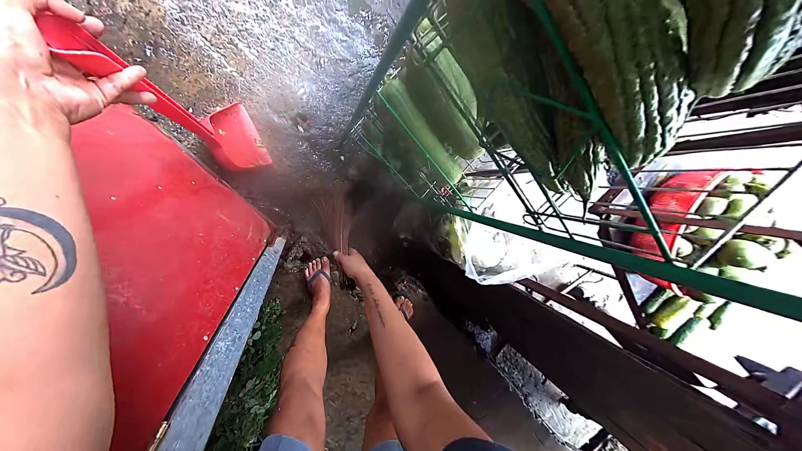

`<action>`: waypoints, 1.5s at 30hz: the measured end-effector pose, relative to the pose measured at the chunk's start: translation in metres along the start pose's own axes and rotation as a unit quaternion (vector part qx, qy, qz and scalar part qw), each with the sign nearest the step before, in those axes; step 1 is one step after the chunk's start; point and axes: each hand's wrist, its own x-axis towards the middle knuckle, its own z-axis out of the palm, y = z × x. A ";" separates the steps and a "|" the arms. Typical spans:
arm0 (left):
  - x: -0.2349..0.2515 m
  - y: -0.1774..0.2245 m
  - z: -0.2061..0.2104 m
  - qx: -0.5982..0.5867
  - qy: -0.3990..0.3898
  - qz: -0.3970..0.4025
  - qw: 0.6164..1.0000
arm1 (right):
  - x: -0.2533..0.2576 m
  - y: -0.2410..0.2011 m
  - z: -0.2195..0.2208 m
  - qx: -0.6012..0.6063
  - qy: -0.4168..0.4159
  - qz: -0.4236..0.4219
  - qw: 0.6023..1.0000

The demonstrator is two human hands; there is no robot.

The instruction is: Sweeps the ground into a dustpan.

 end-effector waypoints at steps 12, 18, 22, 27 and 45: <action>-0.012 0.002 -0.011 -0.026 0.001 0.016 1.000 | 0.096 -0.193 0.033 0.057 -0.002 -0.163 0.985; -0.007 0.004 -0.022 -0.045 0.000 -0.005 0.999 | 0.040 -0.115 0.033 0.182 0.073 -0.040 0.980; -0.009 0.005 -0.019 -0.038 -0.008 -0.009 0.999 | -0.011 -0.104 0.049 0.242 0.056 -0.084 0.965; -0.011 0.003 -0.008 -0.009 -0.031 0.017 0.999 | 0.063 -0.156 0.023 0.265 -0.005 -0.128 0.956; 0.000 -0.003 -0.008 0.038 -0.054 0.033 0.997 | 0.065 -0.060 0.007 0.419 0.050 0.024 0.906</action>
